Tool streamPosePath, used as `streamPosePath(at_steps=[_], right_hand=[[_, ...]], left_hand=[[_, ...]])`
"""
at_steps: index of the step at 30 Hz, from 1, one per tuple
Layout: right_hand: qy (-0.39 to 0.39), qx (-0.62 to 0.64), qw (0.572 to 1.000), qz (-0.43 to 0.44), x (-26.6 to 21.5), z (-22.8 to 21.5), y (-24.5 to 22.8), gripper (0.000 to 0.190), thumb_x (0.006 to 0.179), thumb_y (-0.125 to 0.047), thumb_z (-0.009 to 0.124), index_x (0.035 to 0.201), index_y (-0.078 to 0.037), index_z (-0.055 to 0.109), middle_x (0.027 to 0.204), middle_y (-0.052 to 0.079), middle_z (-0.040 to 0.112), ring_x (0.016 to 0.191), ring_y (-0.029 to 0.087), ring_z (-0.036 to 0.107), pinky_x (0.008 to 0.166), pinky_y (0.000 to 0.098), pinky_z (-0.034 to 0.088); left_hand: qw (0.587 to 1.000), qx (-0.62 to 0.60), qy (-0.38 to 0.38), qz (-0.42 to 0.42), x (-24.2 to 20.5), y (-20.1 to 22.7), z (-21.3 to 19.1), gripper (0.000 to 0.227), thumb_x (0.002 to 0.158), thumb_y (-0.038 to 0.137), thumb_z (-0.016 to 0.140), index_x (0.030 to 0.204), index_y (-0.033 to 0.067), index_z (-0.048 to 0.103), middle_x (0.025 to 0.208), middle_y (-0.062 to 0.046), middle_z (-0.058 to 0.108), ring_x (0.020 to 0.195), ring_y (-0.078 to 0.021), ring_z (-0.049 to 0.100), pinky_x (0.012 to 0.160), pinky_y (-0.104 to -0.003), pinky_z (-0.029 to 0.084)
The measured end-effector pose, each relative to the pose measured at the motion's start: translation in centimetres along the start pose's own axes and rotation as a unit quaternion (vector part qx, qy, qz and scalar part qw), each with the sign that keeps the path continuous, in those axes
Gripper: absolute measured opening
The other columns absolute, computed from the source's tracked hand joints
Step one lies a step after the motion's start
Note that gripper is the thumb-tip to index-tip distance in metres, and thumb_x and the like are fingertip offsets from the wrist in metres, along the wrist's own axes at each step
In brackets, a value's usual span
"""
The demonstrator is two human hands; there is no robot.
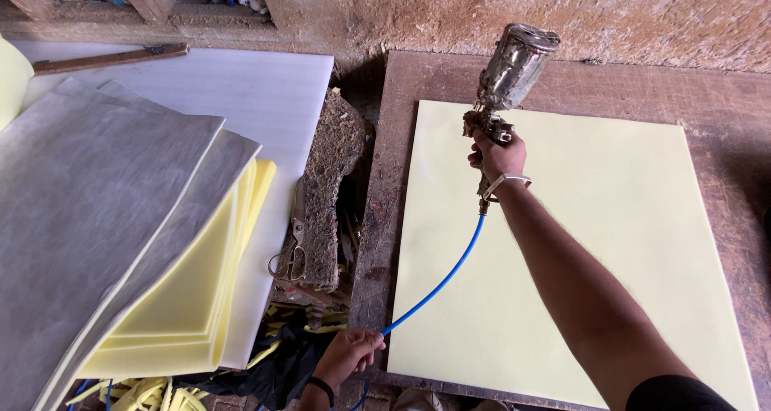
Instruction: The person smooths a black fabric sheet on a wooden workbench, then uses shears to trim the edges along the board. After cutting, the person flips the trimmed fabric and places a yellow foam sheet on the board, sprays it with a spray gun, and then lays the black fabric back on top.
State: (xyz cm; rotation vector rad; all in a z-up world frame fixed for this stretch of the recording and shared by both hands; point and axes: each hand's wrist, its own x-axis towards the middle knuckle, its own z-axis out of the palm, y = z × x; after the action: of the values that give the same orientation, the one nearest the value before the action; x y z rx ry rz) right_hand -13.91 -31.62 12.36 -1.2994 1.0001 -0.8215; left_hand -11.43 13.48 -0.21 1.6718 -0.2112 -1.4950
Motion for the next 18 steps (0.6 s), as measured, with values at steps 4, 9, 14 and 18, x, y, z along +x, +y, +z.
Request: streamPosePath(at_steps=[4,9,14,18], right_hand=[[0.016,-0.014,1.000,-0.005,0.6,-2.2,0.0,0.021,0.092,-0.013,0.076,0.104,0.001,0.066,0.080,0.009,0.070,0.058,0.016,0.068,0.051,0.0305,0.058],[0.032,-0.025,0.999,0.005,1.7,-7.3,-0.6,0.021,0.092,-0.012,0.076,0.104,0.002,0.067,0.081,0.008,0.070,0.058,0.015,0.068,0.053,0.0299,0.059],[0.058,-0.027,0.998,0.002,2.7,-14.3,-1.0,0.020,0.092,-0.012,0.075,0.105,0.001,0.067,0.080,0.008,0.070,0.057,0.016,0.067,0.052,0.0303,0.058],[0.081,-0.035,0.996,-0.001,3.8,-20.6,-1.4,0.019,0.091,-0.011,0.076,0.104,0.001,0.069,0.079,0.008,0.070,0.057,0.016,0.067,0.052,0.0303,0.058]], left_hand=[[1.000,0.005,0.006,0.007,0.1,1.3,1.6,0.033,0.096,0.035,0.070,0.090,0.0035,0.079,0.059,0.000,0.061,0.048,-0.0071,0.051,0.048,-0.024,0.040],[0.999,0.032,-0.003,-0.040,0.4,3.5,4.2,0.030,0.096,0.034,0.070,0.090,0.0062,0.079,0.058,-0.001,0.061,0.047,-0.0081,0.053,0.046,-0.026,0.039],[0.998,0.036,-0.035,-0.044,1.5,3.9,8.1,0.037,0.098,0.040,0.068,0.091,0.0051,0.078,0.059,0.001,0.060,0.047,-0.0076,0.054,0.046,-0.025,0.040],[0.997,0.040,-0.040,-0.052,2.5,4.0,12.0,0.039,0.097,0.043,0.068,0.091,0.0052,0.078,0.058,0.000,0.059,0.046,-0.0080,0.052,0.046,-0.025,0.040]])
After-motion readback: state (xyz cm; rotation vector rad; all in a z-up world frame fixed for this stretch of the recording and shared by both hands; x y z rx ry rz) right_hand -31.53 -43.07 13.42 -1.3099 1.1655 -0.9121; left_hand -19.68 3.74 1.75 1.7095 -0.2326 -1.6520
